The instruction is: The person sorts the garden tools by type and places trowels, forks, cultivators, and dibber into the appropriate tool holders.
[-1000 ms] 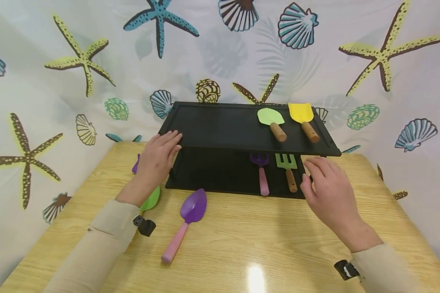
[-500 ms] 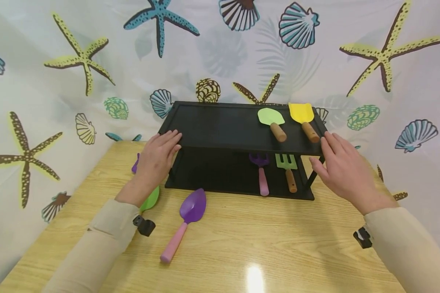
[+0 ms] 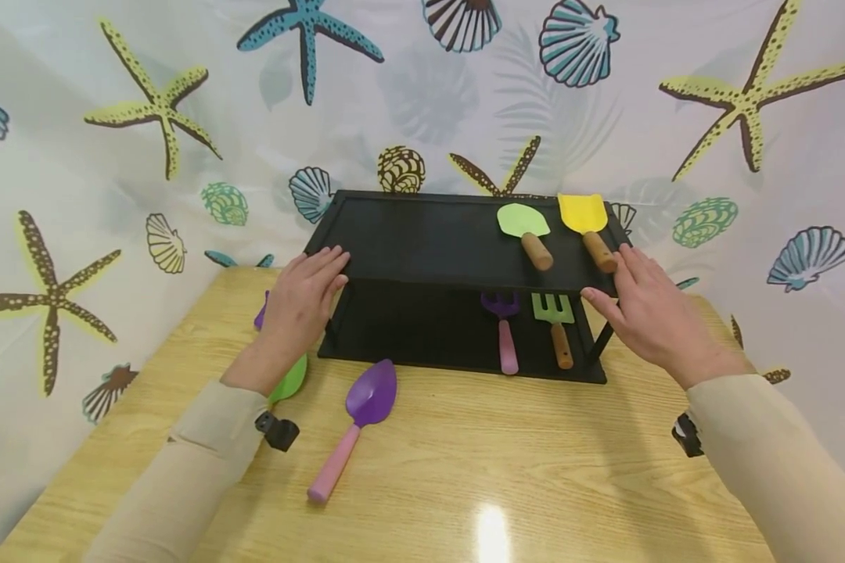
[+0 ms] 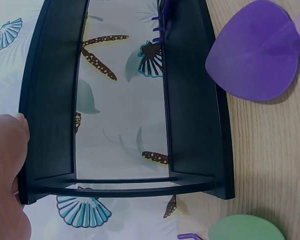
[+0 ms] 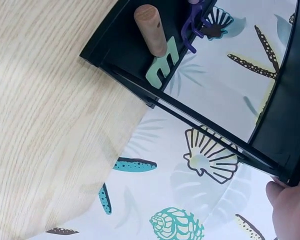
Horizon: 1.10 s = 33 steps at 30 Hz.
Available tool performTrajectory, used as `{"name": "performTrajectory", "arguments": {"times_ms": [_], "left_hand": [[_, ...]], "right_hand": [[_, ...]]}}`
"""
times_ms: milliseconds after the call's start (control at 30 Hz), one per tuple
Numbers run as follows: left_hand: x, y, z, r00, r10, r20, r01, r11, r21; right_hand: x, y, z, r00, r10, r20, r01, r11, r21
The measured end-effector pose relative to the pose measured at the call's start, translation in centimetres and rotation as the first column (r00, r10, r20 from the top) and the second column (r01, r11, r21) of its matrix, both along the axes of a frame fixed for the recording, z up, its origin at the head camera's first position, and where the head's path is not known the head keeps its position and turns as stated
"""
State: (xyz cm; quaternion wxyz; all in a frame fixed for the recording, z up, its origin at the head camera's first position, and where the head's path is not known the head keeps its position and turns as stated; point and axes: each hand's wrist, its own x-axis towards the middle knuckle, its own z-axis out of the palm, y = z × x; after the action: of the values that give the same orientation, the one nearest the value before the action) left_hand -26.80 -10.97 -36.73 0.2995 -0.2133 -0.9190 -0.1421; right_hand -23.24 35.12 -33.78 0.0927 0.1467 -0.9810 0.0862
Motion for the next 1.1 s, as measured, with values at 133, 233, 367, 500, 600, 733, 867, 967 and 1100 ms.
{"name": "performTrajectory", "arguments": {"times_ms": [133,233,367,500,600,733,867,967,1100], "left_hand": [[0.0,0.0,0.3,1.000,0.008,0.010,-0.008,0.999,-0.035],[0.1,-0.1,0.4,0.999,0.017,0.048,-0.014,0.997,-0.073],[0.3,-0.4,0.6,0.995,0.015,0.102,-0.004,0.994,-0.107],[0.8,-0.9,0.9,0.990,-0.017,0.137,0.026,0.998,-0.062],[1.3,-1.2,1.0,0.990,-0.056,0.128,0.058,0.998,-0.011],[2.2,-1.4,0.8,0.989,-0.119,0.085,0.117,0.993,0.027],[3.5,-1.5,0.4,0.981,-0.180,0.066,0.177,0.983,0.048],[4.7,-1.5,-0.2,0.973,-0.203,0.110,0.199,0.979,0.048],[6.6,-1.5,-1.5,0.955,-0.223,0.195,0.217,0.975,0.050]], "right_hand": [[0.1,-0.1,-0.1,1.000,-0.005,-0.010,0.005,1.000,-0.003],[0.1,-0.1,-0.2,1.000,-0.012,-0.004,0.012,1.000,-0.007],[0.1,-0.2,-0.5,1.000,-0.021,0.002,0.021,1.000,-0.008],[0.0,-0.3,-0.5,1.000,-0.025,0.004,0.025,1.000,0.001],[0.1,-0.4,-0.3,1.000,-0.022,0.008,0.022,1.000,0.007],[0.2,-0.4,-0.2,0.999,-0.027,0.018,0.027,1.000,0.016],[0.2,-0.3,-0.3,0.999,-0.035,0.016,0.034,0.999,0.025],[0.1,-0.3,-0.3,0.999,-0.039,0.011,0.039,0.999,0.025],[0.1,-0.3,-0.3,0.999,-0.045,0.010,0.045,0.999,0.025]]}}
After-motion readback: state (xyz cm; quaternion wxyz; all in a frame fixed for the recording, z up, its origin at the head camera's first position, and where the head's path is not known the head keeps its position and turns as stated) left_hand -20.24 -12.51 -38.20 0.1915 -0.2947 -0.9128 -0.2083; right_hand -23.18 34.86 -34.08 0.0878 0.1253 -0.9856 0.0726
